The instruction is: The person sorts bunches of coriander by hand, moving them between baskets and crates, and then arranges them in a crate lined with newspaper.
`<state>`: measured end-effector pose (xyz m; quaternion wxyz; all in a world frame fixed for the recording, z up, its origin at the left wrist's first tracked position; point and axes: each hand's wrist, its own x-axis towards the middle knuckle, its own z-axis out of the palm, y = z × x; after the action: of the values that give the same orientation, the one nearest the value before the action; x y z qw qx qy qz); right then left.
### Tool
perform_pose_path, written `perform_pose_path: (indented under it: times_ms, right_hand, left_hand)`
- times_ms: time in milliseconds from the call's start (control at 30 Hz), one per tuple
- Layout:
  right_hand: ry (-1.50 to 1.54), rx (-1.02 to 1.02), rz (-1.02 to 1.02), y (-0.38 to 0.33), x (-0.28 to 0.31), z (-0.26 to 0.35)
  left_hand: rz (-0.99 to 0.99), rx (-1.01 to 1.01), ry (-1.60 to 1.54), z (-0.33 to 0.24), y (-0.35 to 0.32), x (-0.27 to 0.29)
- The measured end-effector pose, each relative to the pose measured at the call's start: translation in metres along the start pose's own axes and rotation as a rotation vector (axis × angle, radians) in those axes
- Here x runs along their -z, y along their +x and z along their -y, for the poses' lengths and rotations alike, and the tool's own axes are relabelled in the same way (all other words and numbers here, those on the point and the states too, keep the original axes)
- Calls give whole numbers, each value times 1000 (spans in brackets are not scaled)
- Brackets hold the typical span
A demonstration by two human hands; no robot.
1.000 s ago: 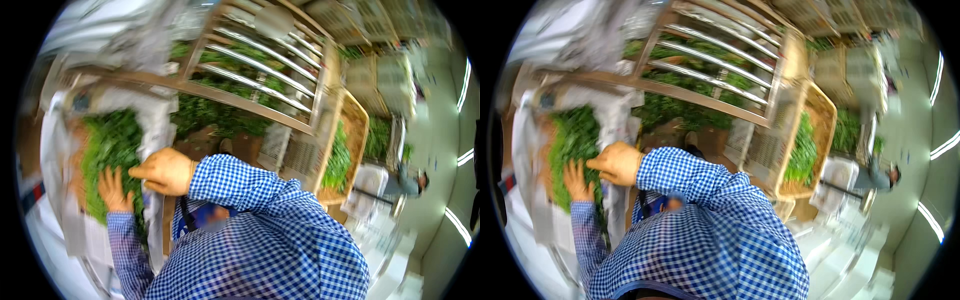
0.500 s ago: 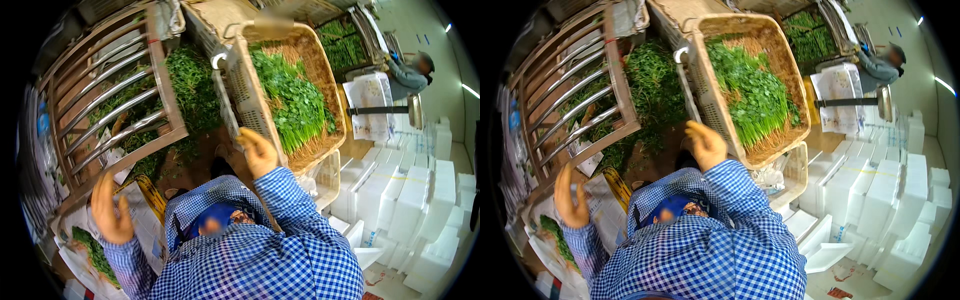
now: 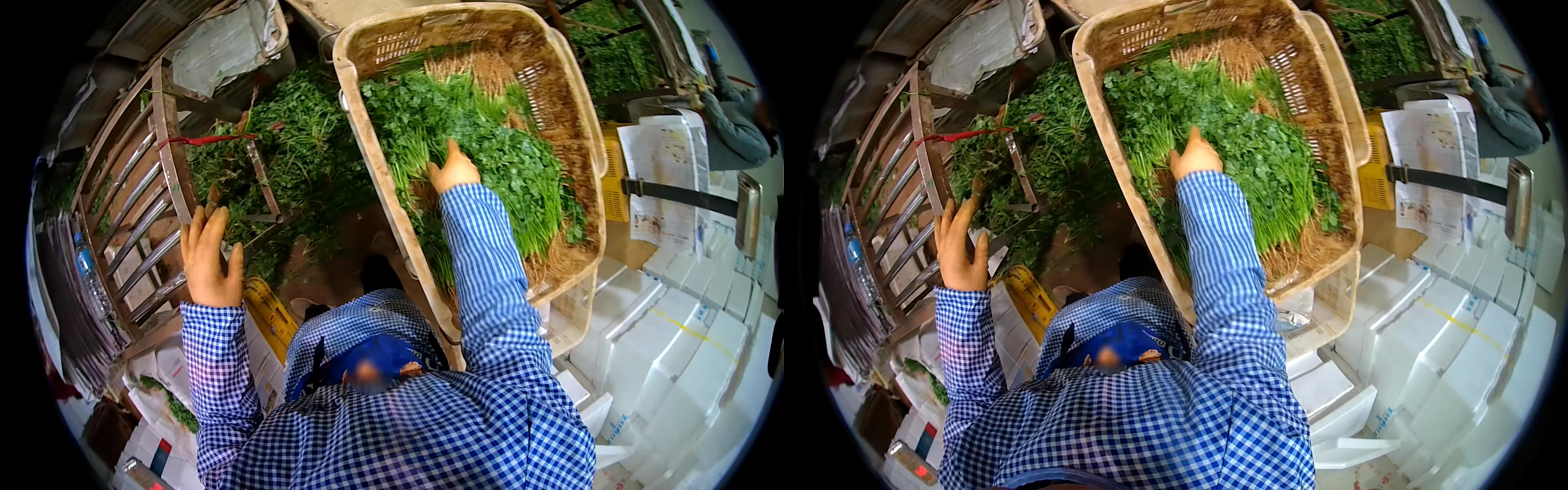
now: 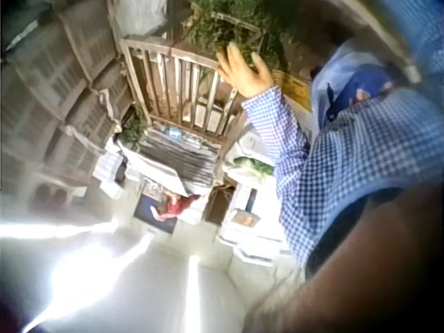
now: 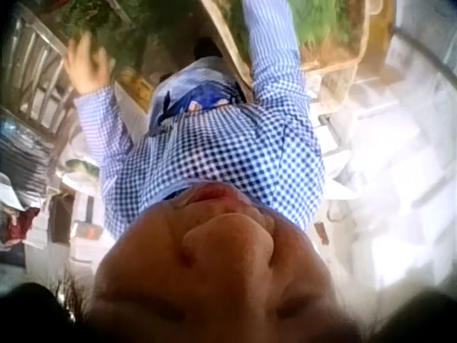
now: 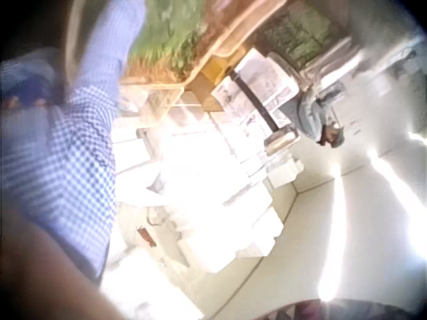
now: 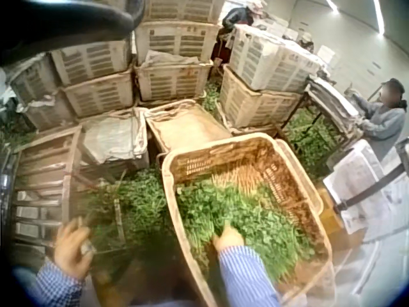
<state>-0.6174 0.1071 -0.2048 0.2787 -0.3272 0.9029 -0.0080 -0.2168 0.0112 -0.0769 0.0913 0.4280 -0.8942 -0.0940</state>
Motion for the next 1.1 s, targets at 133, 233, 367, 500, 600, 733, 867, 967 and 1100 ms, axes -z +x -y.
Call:
perform_pose_path:
  times_ms: [133,233,367,500,600,733,867,967,1100]
  right_hand:
    - [-6,-58,239,33,-9,9]
    - [207,0,277,31,-10,-1]
    - [211,-85,247,21,5,16]
    - [159,-49,407,35,-5,31]
    - [177,-43,443,37,9,33]
    - [139,-139,407,37,-4,54]
    - [167,-119,521,41,-11,45]
    - [159,-144,528,47,-22,40]
    - [247,-162,568,47,-25,55]
  left_hand:
    - [-2,46,12,0,-3,0]
    - [-2,52,-3,0,-1,-2]
    - [15,78,5,-5,1,3]
    - [-6,78,-5,-4,1,-1]
    - [27,84,12,-4,2,2]
    - [31,91,39,-4,4,0]
    - [63,102,37,-6,3,3]
    - [55,99,37,-7,6,1]
    - [62,113,48,-11,8,3]
